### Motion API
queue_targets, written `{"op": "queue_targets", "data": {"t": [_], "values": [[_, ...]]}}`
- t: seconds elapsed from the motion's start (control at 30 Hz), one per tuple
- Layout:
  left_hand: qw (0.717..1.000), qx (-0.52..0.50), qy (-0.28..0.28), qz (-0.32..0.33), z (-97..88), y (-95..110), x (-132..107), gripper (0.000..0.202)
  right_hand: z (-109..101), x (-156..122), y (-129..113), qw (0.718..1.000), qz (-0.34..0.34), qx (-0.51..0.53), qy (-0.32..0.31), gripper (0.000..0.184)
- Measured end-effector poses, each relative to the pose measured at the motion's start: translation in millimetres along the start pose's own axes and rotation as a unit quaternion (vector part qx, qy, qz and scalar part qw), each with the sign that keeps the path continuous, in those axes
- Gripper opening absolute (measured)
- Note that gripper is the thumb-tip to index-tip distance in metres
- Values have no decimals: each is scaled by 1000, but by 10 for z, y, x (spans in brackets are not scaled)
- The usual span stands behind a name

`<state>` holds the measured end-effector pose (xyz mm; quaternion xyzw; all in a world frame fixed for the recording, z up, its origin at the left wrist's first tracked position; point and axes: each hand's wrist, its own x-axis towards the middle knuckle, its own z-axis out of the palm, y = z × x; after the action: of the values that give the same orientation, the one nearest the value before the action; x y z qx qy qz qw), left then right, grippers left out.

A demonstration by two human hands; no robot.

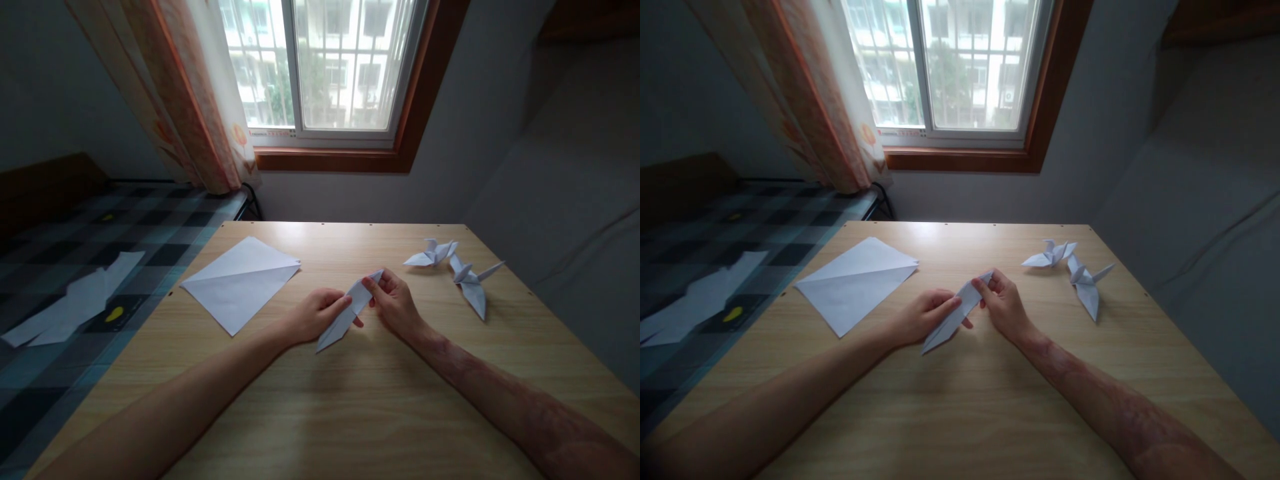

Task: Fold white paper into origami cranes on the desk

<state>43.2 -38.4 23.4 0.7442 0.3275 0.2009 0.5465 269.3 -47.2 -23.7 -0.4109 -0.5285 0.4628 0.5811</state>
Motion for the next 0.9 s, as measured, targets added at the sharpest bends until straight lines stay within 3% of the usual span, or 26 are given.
{"op": "queue_targets", "data": {"t": [0.23, 0.47, 0.6, 0.7, 0.77, 0.83, 0.9], "values": [[997, -57, 43, -22, 45, 10, -8, 63, -33, 33, 71, 1000, 5, -2, 26, 42], [996, -40, 75, -4, 32, -13, -6, 53, -17, 29, -49, 1000, -2, -11, -3, 37], [979, 4, 198, 52, 31, -76, 48, 36, -22, 68, -64, 999, -10, -19, 35, 39], [921, 84, 364, 113, 24, -86, 57, 24, -32, 81, -66, 992, -51, -16, 116, 38], [896, 121, 412, 116, 26, -72, 47, 21, -38, 58, -85, 982, -94, -46, 158, 36], [925, 87, 358, 94, 34, -55, 39, 27, -40, 11, -118, 971, -136, -108, 164, 32], [966, 9, 246, 78, 42, -42, 41, 37, -37, -43, -157, 957, -183, -184, 128, 28]]}}
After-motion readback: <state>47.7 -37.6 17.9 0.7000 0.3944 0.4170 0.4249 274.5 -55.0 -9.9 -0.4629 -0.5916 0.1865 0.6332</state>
